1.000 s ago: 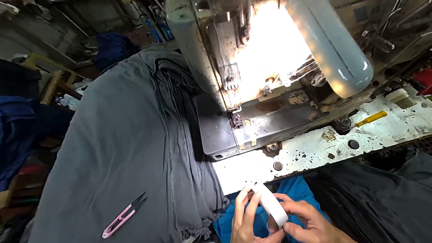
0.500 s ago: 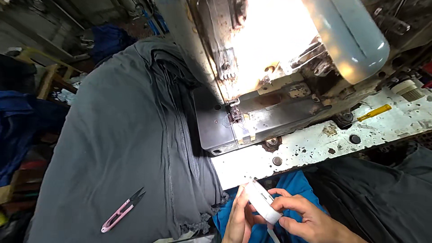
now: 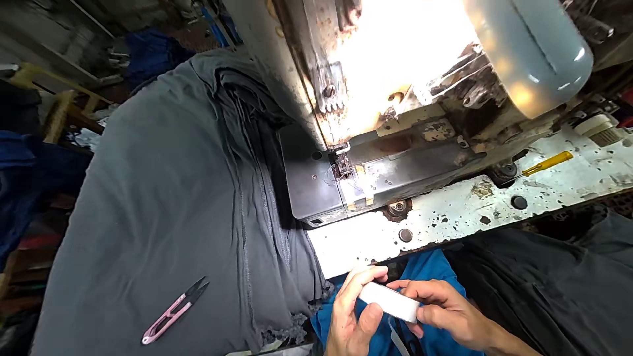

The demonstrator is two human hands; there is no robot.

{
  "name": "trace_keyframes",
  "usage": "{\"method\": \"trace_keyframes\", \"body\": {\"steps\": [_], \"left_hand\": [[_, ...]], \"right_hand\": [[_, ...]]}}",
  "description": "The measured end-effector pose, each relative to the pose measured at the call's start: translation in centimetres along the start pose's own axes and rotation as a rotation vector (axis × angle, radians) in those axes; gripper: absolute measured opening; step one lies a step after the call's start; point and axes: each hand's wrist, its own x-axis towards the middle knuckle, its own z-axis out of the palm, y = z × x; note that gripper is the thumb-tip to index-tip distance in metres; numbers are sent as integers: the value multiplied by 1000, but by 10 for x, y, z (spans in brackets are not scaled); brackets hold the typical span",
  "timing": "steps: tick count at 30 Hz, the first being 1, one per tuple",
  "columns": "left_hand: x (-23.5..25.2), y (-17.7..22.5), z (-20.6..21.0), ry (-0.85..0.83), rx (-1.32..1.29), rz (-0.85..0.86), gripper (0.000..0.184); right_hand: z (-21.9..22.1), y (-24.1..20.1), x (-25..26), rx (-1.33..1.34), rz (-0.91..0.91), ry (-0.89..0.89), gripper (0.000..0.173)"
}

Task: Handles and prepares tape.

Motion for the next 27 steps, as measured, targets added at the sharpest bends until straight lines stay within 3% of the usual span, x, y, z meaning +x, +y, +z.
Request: {"method": "trace_keyframes", "body": {"steps": [4,9,15,27], "left_hand": [[-1,5,3,29,22,-21,36],[-3,14,4,28,20,-57,30],[-3,14,4,25,-30,-61,29],[-7,10,5,100,-275,-254,26]], "right_hand": [[-3,3,-1,107,25,-13,20],[-2,6,-1,138,21,-13,20],[-2,8,0,154,17,-11,19],[0,8,-1,341,144,-61,19]]}}
